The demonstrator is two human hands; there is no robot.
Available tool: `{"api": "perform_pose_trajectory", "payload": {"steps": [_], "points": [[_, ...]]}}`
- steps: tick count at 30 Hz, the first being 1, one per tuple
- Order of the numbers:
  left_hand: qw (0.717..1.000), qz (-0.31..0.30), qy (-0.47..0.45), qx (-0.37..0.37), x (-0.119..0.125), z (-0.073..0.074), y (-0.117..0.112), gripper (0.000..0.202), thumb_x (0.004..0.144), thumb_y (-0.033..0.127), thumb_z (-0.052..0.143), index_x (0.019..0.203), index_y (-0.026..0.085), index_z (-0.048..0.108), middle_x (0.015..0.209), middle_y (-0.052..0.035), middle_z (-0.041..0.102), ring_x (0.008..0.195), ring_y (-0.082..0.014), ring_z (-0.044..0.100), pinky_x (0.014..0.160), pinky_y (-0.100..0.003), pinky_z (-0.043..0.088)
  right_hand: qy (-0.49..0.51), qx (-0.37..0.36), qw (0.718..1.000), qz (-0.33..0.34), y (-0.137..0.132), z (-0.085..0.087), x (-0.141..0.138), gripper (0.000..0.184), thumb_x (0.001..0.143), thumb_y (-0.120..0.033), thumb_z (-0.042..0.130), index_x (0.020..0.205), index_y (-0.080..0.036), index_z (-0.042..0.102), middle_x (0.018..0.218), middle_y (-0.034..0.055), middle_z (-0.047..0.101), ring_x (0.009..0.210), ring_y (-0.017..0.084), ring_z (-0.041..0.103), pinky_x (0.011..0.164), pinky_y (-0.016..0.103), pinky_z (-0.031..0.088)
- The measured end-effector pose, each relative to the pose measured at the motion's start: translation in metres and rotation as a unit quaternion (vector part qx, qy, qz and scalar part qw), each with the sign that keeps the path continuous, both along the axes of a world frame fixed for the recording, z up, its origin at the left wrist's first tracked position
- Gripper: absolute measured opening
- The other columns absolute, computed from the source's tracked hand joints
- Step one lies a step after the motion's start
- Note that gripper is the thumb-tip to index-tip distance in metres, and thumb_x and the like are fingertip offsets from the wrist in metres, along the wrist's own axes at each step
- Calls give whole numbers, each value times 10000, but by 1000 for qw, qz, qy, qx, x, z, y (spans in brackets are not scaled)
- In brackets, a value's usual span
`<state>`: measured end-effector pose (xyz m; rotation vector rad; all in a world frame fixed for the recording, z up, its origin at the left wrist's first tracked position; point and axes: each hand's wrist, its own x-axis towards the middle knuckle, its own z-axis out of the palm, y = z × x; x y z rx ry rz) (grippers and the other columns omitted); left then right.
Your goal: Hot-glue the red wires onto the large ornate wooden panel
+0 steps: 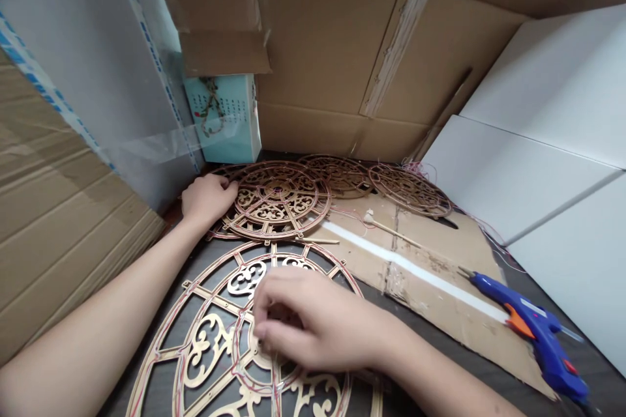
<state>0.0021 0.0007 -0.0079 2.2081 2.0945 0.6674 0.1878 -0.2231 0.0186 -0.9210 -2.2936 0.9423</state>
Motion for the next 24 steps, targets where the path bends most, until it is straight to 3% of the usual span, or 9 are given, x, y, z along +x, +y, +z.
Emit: {"api": "perform_pose_trajectory", "payload": {"steps": [5,8,24], "points": [[1000,7,-1,-2,1,2,0,382,858,482,465,774,217,727,842,-140,710,883,-369,676,719,-406,515,5,-26,987,-157,15,-3,15,72,936,-213,599,884,-170,623,791,-2,611,685,107,511,631,236,408],[1000,8,0,-6,2,3,0,391,857,483,463,853,221,753,869,-148,710,900,-383,673,732,-424,514,9,-26,978,-205,22,-11,20,42,898,-188,623,865,-163,631,762,-10,602,651,96,491,591,229,385],[1000,-11,-6,-8,1,6,-2,390,862,491,488,786,184,718,816,-144,679,856,-343,647,749,-423,502,94,-16,978,-183,22,-10,21,116,884,-261,647,836,-158,664,819,27,660,712,116,550,650,253,438]]}}
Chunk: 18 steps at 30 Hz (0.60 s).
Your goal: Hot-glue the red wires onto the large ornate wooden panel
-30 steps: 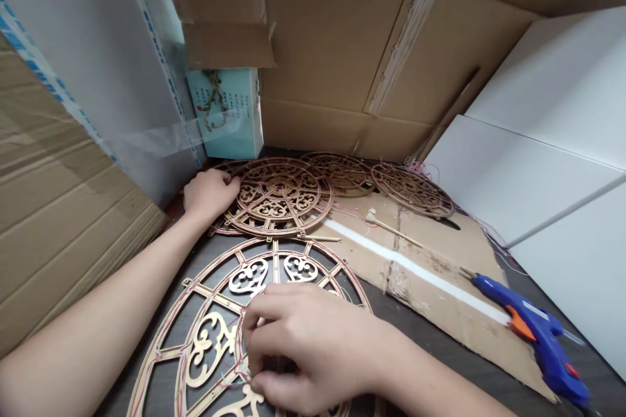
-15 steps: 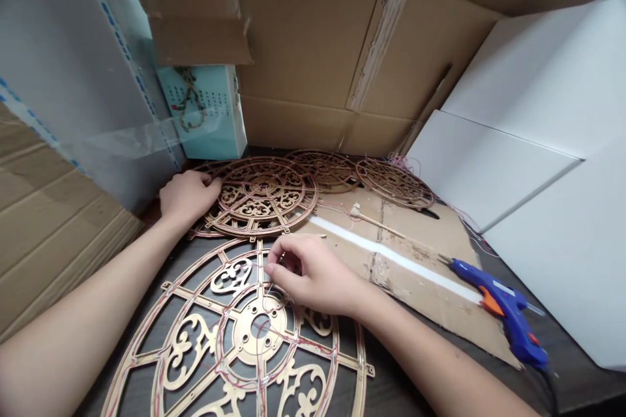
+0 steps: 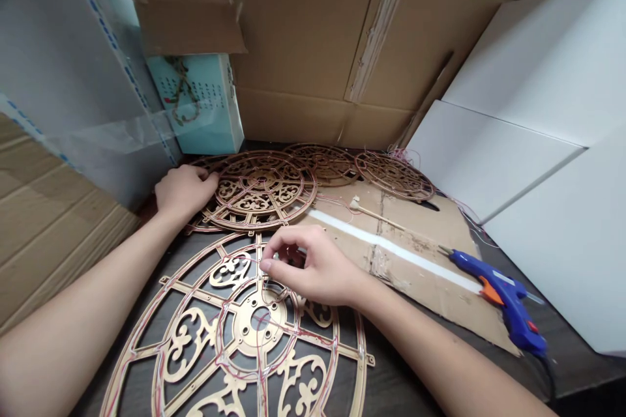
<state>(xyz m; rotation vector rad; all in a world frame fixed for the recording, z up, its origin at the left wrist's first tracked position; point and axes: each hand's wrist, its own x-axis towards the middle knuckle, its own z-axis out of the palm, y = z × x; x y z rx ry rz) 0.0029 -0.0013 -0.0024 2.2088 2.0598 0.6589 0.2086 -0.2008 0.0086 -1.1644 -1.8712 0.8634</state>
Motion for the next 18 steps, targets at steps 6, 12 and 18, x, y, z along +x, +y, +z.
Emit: {"api": "perform_pose_trajectory", "payload": {"steps": [6,12,18], "points": [[1000,-4,2,3,-1,-1,0,393,867,476,478,847,186,743,835,-147,685,871,-347,648,741,-413,497,26,8,999,34,-3,0,-3,119,852,-254,666,885,-143,692,871,49,677,741,126,563,670,265,446],[1000,16,7,-3,0,0,1,386,864,478,468,856,218,752,879,-144,706,896,-374,666,719,-409,499,-9,24,995,98,-1,3,2,95,803,-170,651,880,-164,707,884,32,692,798,137,604,762,280,482],[1000,18,9,0,1,-1,2,380,858,481,477,820,214,744,855,-142,707,890,-370,673,709,-395,503,-72,29,976,202,-5,8,0,140,731,-148,721,864,-187,735,1026,36,698,958,170,631,951,329,478]]}}
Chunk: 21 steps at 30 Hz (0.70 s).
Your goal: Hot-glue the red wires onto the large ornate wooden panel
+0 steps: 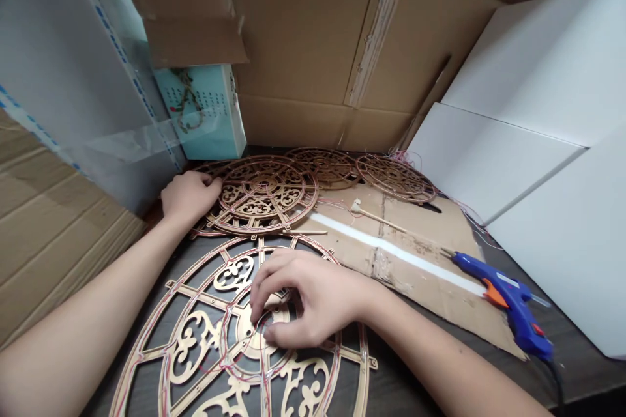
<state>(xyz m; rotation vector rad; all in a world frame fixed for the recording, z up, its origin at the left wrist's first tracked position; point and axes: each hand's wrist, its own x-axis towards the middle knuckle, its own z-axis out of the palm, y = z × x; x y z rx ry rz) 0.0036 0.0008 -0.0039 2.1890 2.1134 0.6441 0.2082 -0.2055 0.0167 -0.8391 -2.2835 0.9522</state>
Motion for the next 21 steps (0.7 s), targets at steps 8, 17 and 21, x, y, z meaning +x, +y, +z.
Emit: {"api": "perform_pose_trajectory", "payload": {"steps": [8,17,21], "points": [[1000,1,4,11,0,-3,1,374,845,486,467,807,229,737,827,-130,704,869,-379,674,691,-409,503,-22,38,999,-18,-1,-12,-4,129,746,-180,756,872,-172,729,1000,28,660,949,165,592,909,307,451],[1000,-1,5,20,0,-4,1,369,847,486,464,764,227,714,817,-122,701,873,-375,675,684,-402,502,-20,49,998,-43,-3,-13,-8,64,782,-151,758,809,-154,699,919,19,653,890,146,582,858,294,437],[1000,-1,8,17,0,-4,1,370,849,481,464,747,224,710,803,-122,697,861,-373,675,671,-397,496,-20,37,997,-61,-3,-13,-9,59,822,-138,722,793,-148,671,849,7,634,830,129,559,812,281,431]]}}
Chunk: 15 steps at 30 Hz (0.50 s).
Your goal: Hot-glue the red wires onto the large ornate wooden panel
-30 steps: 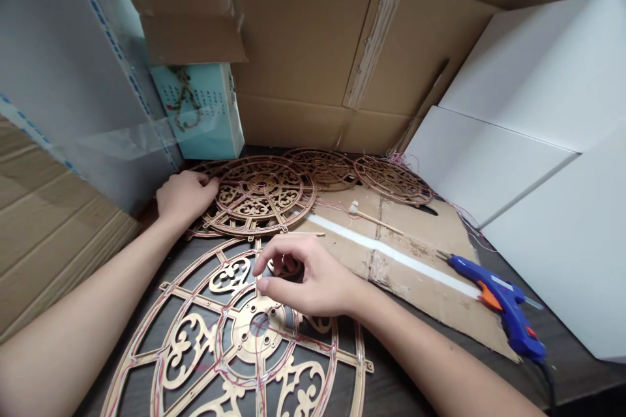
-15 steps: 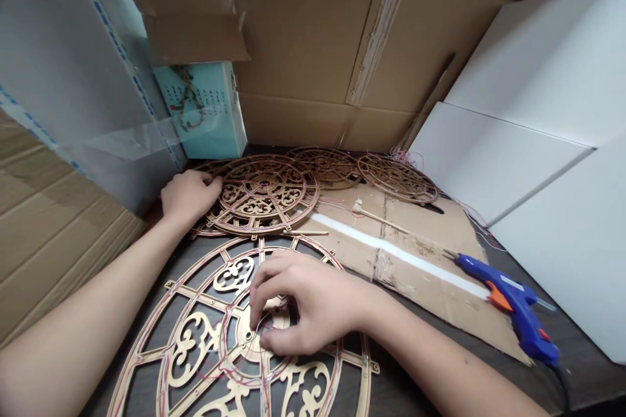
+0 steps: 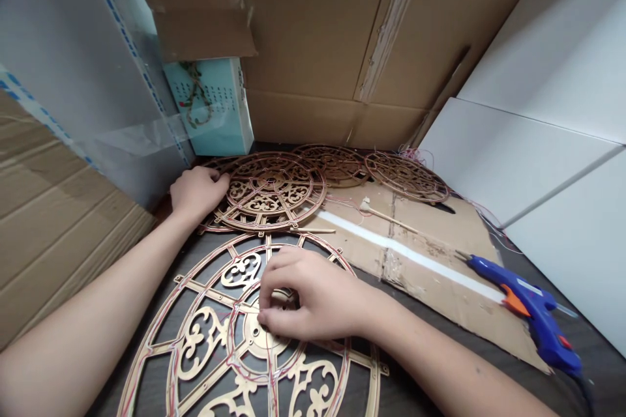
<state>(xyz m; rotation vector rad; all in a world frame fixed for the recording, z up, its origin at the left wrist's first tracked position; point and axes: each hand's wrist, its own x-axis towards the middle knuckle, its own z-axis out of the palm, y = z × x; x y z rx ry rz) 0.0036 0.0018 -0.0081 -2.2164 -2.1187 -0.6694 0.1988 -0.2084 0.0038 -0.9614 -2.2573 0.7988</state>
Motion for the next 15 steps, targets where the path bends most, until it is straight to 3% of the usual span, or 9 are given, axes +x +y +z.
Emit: {"api": "perform_pose_trajectory", "payload": {"steps": [8,13,15], "points": [[1000,-1,-2,-16,-1,5,-1,381,865,483,470,841,220,744,866,-141,705,899,-373,670,717,-407,502,-5,24,996,-89,4,-3,0,84,795,-120,709,835,-163,649,863,-9,641,843,124,559,791,265,430],[1000,-9,-6,-29,-3,6,-1,359,864,472,466,772,222,707,848,-132,698,898,-381,668,717,-416,502,9,-12,984,-177,5,-5,1,270,726,-152,765,926,-171,583,879,-30,604,702,89,507,626,229,406],[1000,-7,-5,-28,-2,5,0,362,863,477,464,769,225,707,843,-130,695,897,-384,669,720,-419,502,22,15,987,-158,5,-2,3,207,746,-109,731,888,-166,591,885,-24,588,749,90,520,667,225,420]]}}
